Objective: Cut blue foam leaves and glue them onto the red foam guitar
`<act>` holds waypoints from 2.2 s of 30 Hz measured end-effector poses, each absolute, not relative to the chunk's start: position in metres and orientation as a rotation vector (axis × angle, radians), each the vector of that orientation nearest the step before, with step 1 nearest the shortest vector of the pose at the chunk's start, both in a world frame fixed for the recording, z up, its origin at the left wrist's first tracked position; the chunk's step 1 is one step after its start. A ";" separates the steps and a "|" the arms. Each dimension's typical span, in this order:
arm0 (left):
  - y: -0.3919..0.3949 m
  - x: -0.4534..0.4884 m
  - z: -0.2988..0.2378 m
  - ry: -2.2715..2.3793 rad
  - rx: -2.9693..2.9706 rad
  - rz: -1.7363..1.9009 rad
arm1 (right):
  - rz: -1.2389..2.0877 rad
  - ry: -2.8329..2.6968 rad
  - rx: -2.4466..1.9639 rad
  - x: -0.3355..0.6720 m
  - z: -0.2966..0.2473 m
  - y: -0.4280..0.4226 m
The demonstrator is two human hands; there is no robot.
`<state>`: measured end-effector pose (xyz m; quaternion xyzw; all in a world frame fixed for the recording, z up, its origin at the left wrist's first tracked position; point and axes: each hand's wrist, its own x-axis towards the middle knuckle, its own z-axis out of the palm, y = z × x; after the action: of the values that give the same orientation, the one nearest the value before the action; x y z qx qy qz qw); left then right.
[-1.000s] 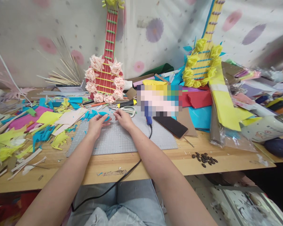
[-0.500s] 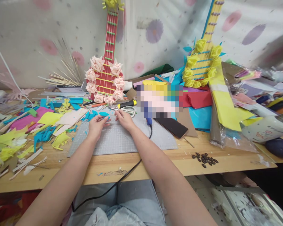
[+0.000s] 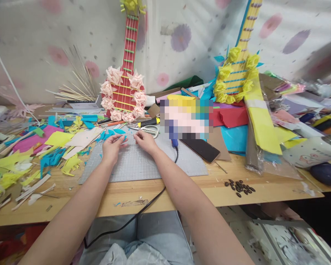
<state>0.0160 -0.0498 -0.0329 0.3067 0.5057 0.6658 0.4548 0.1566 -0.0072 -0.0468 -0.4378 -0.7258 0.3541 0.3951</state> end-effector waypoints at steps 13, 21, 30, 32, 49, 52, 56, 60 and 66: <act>-0.050 0.016 -0.033 1.246 0.743 1.635 | 0.878 -1.898 -1.137 0.157 -0.042 -0.011; -0.050 0.016 -0.034 1.244 0.778 1.636 | 0.901 -1.885 -1.129 0.156 -0.043 -0.012; -0.050 0.016 -0.035 1.247 0.811 1.654 | 0.890 -1.806 -1.198 0.159 -0.039 -0.011; -0.050 0.016 -0.035 1.243 0.812 1.660 | 0.806 -1.765 -1.256 0.161 -0.034 -0.010; -0.050 0.016 -0.032 1.313 0.791 1.692 | 0.981 -2.256 -1.854 0.319 0.056 -0.038; -0.049 0.015 -0.032 1.335 0.766 1.732 | 0.670 -2.140 -1.929 0.317 0.030 -0.024; -0.048 0.014 -0.035 1.332 0.802 1.739 | 0.554 -1.893 -1.983 0.283 0.005 -0.013; -0.048 0.013 -0.037 1.338 0.828 1.738 | 0.499 -1.709 -2.052 0.265 -0.005 -0.009; -0.048 0.013 -0.041 1.356 0.934 1.710 | 0.765 -1.329 -1.497 0.258 0.007 -0.019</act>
<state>0.0127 -0.0475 -0.0410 0.3647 0.5296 0.6679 0.3747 0.2582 -0.0191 0.0070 -0.6132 -0.5444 0.3135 0.4789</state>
